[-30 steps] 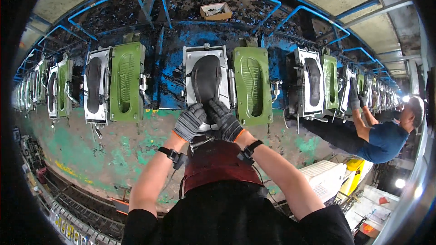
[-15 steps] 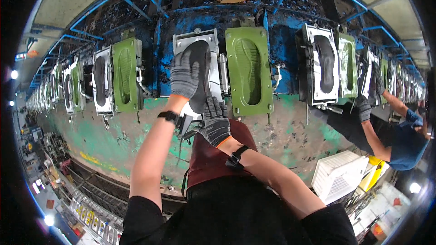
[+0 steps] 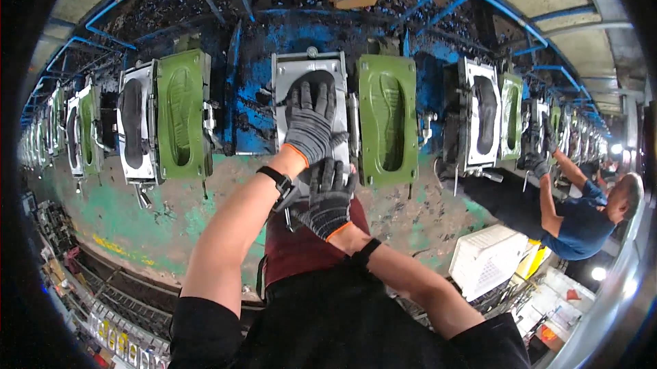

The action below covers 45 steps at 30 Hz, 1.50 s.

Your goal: The recorder is seen placing shoe outsoles and uppers onto an industrial assembly line conveyor for bonding or pressing.

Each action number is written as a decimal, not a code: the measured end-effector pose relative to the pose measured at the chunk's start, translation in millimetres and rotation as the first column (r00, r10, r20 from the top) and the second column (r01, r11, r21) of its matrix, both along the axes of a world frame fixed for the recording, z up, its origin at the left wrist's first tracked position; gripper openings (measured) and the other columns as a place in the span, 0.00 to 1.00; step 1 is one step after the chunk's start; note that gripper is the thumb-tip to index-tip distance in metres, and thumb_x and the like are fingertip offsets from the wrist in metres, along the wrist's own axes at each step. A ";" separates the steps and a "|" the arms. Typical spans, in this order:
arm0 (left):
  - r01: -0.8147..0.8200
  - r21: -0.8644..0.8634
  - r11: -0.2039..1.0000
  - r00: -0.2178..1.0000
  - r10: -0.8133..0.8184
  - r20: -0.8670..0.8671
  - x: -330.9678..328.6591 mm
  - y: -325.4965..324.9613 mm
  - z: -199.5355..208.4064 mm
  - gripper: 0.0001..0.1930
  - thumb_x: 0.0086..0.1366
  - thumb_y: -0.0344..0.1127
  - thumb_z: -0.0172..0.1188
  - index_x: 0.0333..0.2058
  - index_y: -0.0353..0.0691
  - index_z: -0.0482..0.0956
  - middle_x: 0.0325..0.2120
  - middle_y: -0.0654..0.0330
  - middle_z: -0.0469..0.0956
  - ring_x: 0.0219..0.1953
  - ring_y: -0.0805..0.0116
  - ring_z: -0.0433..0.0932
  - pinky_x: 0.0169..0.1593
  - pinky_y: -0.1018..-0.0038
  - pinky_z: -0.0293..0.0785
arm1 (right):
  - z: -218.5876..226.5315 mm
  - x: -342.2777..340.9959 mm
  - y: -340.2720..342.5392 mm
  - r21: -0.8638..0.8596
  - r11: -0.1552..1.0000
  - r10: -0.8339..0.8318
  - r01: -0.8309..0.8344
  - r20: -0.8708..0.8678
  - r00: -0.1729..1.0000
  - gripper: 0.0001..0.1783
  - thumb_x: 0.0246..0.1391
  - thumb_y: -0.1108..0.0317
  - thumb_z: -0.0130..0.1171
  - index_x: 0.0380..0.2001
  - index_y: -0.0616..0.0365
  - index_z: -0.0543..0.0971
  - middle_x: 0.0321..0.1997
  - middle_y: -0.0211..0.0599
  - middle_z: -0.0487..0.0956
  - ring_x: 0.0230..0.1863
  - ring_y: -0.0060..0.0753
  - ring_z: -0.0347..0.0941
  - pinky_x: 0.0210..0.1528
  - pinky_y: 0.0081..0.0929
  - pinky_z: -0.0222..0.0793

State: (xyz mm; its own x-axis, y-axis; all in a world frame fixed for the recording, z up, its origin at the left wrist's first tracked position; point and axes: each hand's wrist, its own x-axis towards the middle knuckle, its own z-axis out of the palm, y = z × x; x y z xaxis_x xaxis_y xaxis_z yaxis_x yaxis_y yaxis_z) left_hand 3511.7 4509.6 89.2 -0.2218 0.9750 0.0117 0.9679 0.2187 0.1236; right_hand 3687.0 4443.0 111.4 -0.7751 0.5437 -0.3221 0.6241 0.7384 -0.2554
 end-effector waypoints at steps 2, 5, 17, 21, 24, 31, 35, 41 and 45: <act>-0.009 -0.027 1.000 0.999 0.010 0.042 -4.0 4.1 1.5 0.54 0.60 0.70 0.56 0.71 0.29 0.57 0.72 0.37 0.53 0.72 0.26 0.49 0.73 0.33 0.39 | 3.0 -8.0 -7.4 0.029 0.999 0.039 -0.045 0.169 0.985 0.63 0.46 0.30 0.62 0.74 0.65 0.57 0.78 0.68 0.47 0.79 0.72 0.39 0.72 0.83 0.32; -0.057 -0.002 0.998 0.997 0.057 0.060 -14.1 14.9 5.9 0.54 0.60 0.69 0.56 0.70 0.26 0.58 0.72 0.37 0.54 0.73 0.33 0.50 0.75 0.41 0.41 | -7.5 1.3 -8.0 0.064 0.982 0.156 -0.177 0.255 0.954 0.62 0.47 0.35 0.63 0.73 0.70 0.56 0.78 0.69 0.47 0.80 0.72 0.37 0.72 0.81 0.32; -0.082 0.324 0.942 0.990 0.039 0.139 -25.7 10.0 -31.0 0.28 0.67 0.46 0.56 0.62 0.36 0.74 0.64 0.48 0.71 0.69 0.47 0.63 0.75 0.50 0.53 | 4.9 18.4 13.9 -0.123 0.977 0.189 -0.175 0.113 0.975 0.75 0.32 0.41 0.76 0.75 0.71 0.47 0.79 0.72 0.42 0.79 0.75 0.38 0.76 0.73 0.32; -0.087 0.111 0.990 0.995 0.093 -0.042 12.0 17.3 -19.9 0.41 0.67 0.55 0.56 0.69 0.32 0.62 0.70 0.40 0.58 0.73 0.39 0.52 0.75 0.43 0.43 | -2.7 30.1 21.6 -0.111 0.986 0.126 -0.127 -0.013 0.992 0.67 0.39 0.46 0.70 0.75 0.67 0.49 0.80 0.67 0.44 0.80 0.70 0.38 0.77 0.71 0.32; -0.165 -0.083 0.983 0.980 0.154 -0.129 35.5 27.5 -6.4 0.51 0.64 0.64 0.55 0.72 0.28 0.54 0.73 0.33 0.49 0.74 0.32 0.46 0.75 0.37 0.36 | -6.8 41.5 25.4 -0.147 0.981 0.120 -0.126 -0.049 0.992 0.66 0.40 0.46 0.69 0.75 0.67 0.49 0.80 0.67 0.43 0.81 0.68 0.39 0.77 0.70 0.33; -0.162 0.024 0.986 0.981 0.164 -0.101 44.6 19.0 2.0 0.50 0.58 0.59 0.61 0.71 0.30 0.58 0.71 0.39 0.56 0.72 0.32 0.51 0.74 0.39 0.40 | -22.3 67.8 6.3 -0.092 0.990 0.069 -0.107 -0.347 0.935 0.49 0.48 0.49 0.62 0.68 0.71 0.64 0.73 0.66 0.60 0.72 0.71 0.57 0.71 0.75 0.45; -0.158 0.079 0.984 0.982 0.165 -0.088 32.0 20.9 -8.8 0.49 0.56 0.56 0.63 0.71 0.33 0.60 0.70 0.41 0.58 0.72 0.34 0.53 0.74 0.40 0.42 | -20.3 64.1 6.1 -0.584 0.812 0.064 -0.002 0.085 0.994 0.38 0.55 0.58 0.56 0.67 0.66 0.68 0.63 0.63 0.75 0.61 0.61 0.74 0.64 0.49 0.69; -0.159 0.099 0.982 0.985 0.165 -0.056 30.0 19.9 2.5 0.49 0.54 0.58 0.65 0.69 0.34 0.63 0.69 0.46 0.61 0.72 0.36 0.53 0.74 0.40 0.45 | -27.3 64.8 44.1 -0.637 0.740 0.397 -0.215 0.156 0.904 0.29 0.58 0.59 0.53 0.64 0.51 0.74 0.66 0.49 0.75 0.64 0.52 0.73 0.66 0.46 0.68; -0.169 0.170 0.971 0.981 0.148 0.126 12.2 15.0 4.0 0.46 0.54 0.59 0.68 0.66 0.36 0.68 0.67 0.47 0.67 0.71 0.43 0.58 0.74 0.49 0.52 | -73.6 68.1 38.0 -0.510 0.776 0.494 -0.372 0.125 0.861 0.33 0.50 0.67 0.58 0.64 0.46 0.75 0.58 0.45 0.82 0.57 0.51 0.79 0.61 0.49 0.73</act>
State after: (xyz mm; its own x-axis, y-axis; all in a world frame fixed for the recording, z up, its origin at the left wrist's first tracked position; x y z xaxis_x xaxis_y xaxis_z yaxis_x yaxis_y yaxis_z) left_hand 3523.9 4524.6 93.2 -0.3831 0.9116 0.1492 0.9005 0.3327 0.2799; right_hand 3755.2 4481.0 37.8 -0.7568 -0.0873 -0.6477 0.3515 0.7812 -0.5160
